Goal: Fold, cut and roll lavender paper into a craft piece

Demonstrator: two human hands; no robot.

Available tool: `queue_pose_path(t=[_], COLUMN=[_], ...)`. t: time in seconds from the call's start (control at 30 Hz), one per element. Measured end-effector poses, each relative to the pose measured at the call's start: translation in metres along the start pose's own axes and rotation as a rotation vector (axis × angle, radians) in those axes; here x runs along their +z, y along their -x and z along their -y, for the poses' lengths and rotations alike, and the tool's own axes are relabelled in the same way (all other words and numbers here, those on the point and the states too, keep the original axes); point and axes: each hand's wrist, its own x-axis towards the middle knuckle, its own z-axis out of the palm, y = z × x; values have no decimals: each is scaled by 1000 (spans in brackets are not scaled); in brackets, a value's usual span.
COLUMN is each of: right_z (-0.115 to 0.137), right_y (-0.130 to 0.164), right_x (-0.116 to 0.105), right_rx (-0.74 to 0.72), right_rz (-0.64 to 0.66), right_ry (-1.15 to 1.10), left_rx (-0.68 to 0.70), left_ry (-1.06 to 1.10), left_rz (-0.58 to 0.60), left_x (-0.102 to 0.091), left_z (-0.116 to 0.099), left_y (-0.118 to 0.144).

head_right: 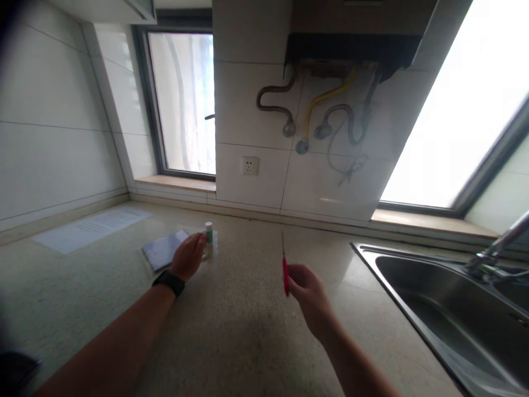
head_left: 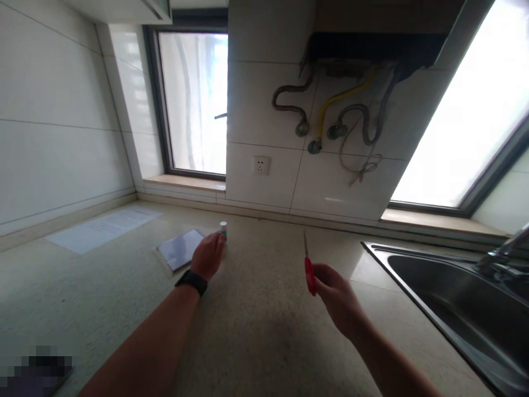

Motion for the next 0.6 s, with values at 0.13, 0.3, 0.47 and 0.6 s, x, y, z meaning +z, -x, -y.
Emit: queue_pose_path(t=[0.13, 0.3, 0.47, 0.6], right_z=[-7, -15, -20, -38], right_y=[-25, -15, -14, -36], right_x=[62, 89, 58, 16], right_rx=[15, -31, -110, -127], right_rz=[7, 151, 150, 42], right_ry=[-131, -187, -84, 42], left_rx=[127, 125, 26, -64], left_ry=[213, 345, 212, -59], left_rz=[245, 396, 220, -34], left_x=[23, 68, 50, -15], left_z=[-58, -107, -80, -14], left_y=[25, 51, 27, -2])
